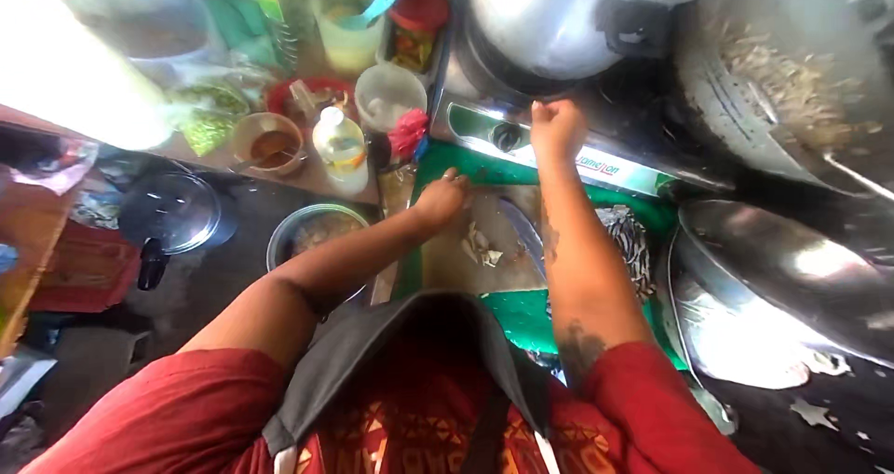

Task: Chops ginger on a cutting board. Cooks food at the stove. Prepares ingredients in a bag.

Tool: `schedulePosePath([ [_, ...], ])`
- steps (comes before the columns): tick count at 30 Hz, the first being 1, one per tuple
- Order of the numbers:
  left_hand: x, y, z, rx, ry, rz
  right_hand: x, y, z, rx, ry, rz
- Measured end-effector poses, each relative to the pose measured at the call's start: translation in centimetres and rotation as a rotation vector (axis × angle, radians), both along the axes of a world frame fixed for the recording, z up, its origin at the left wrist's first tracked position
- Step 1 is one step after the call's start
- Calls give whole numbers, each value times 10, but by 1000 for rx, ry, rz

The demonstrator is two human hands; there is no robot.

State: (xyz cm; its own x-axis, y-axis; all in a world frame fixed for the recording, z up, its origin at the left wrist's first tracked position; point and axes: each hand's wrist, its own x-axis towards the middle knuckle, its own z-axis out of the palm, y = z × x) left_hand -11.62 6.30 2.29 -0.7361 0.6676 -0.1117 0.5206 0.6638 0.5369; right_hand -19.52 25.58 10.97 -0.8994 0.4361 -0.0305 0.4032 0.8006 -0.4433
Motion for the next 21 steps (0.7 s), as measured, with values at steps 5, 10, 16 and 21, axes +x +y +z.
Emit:
schedulePosePath([
  [5,26,0,7,241,6,40,-17,-4,-3,10,-33,-22],
  [10,50,4,-19,331,12,-139,61,9,8,-129,-7,347],
  [16,55,-21,-1,477,-383,-41,207,24,-66,-288,158,516],
  [21,68,-62,9,480,-306,224,248,-16,-109,-207,177,435],
])
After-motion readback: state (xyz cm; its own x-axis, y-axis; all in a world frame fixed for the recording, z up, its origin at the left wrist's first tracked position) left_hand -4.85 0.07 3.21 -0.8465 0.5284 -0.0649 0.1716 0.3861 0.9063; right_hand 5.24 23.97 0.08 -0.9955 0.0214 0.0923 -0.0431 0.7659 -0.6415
